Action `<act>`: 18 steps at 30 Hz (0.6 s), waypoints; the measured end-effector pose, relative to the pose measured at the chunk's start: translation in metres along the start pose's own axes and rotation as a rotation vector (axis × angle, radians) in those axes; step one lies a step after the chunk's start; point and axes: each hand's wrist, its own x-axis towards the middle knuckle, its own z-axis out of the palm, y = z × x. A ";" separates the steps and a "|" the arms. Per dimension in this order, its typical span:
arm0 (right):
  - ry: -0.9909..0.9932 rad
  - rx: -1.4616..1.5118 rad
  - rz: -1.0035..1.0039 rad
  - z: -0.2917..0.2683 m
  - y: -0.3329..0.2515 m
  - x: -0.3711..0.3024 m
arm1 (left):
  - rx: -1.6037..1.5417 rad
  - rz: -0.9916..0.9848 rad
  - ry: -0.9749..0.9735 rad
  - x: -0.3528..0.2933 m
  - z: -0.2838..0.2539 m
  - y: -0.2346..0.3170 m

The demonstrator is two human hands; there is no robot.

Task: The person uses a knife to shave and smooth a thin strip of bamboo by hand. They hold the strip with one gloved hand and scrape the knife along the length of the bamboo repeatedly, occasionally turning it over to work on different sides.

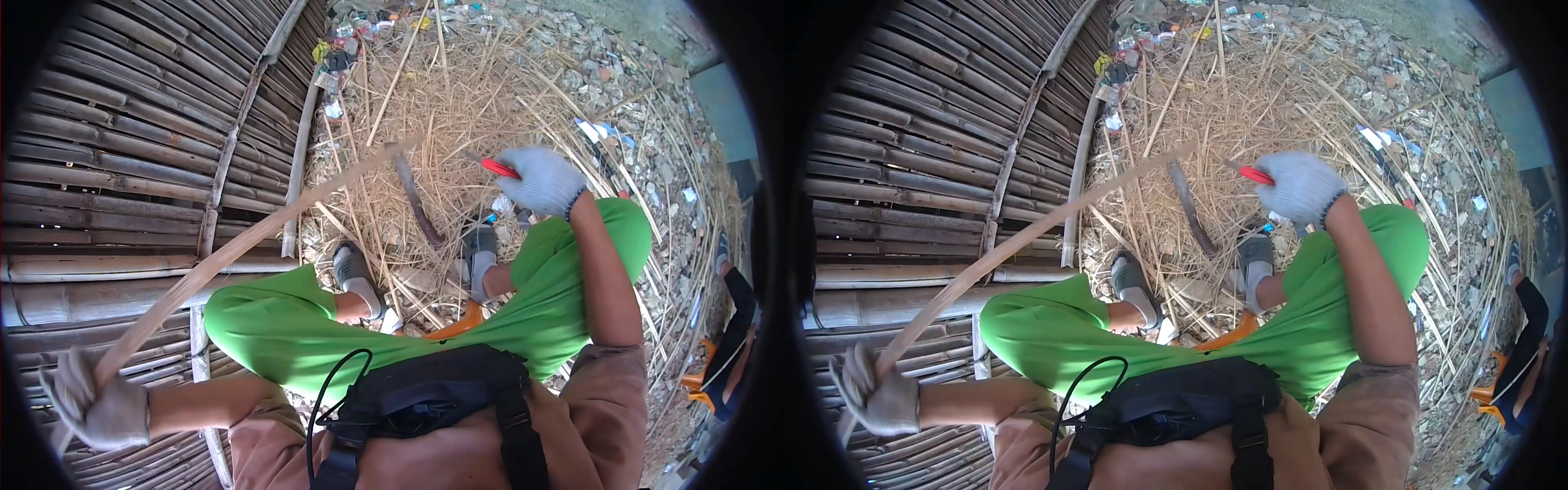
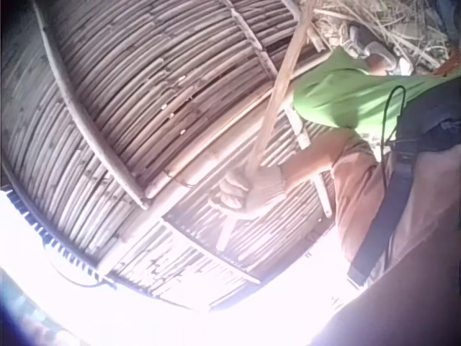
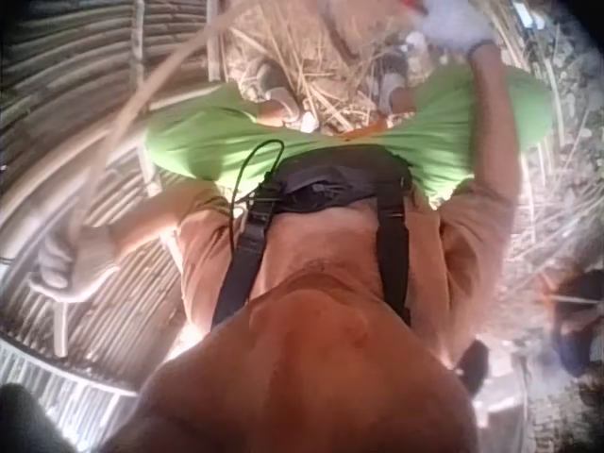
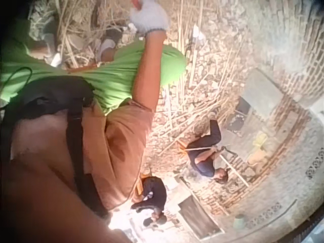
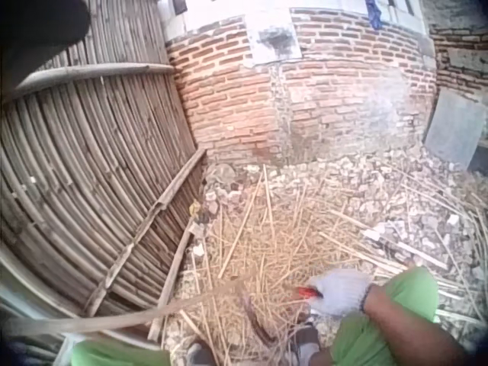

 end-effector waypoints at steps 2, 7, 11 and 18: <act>-0.038 0.104 0.035 0.009 0.012 -0.004 | -0.168 -0.183 -0.263 0.027 -0.025 0.049; 0.200 0.260 0.020 0.029 0.009 0.014 | 0.012 -0.411 -0.088 -0.088 0.046 -0.114; 0.246 0.273 0.008 0.042 0.002 0.022 | -0.080 -0.981 0.120 -0.202 0.043 -0.173; -0.147 1.263 0.178 0.154 -0.082 0.044 | -0.044 -1.137 0.152 -0.273 0.001 -0.148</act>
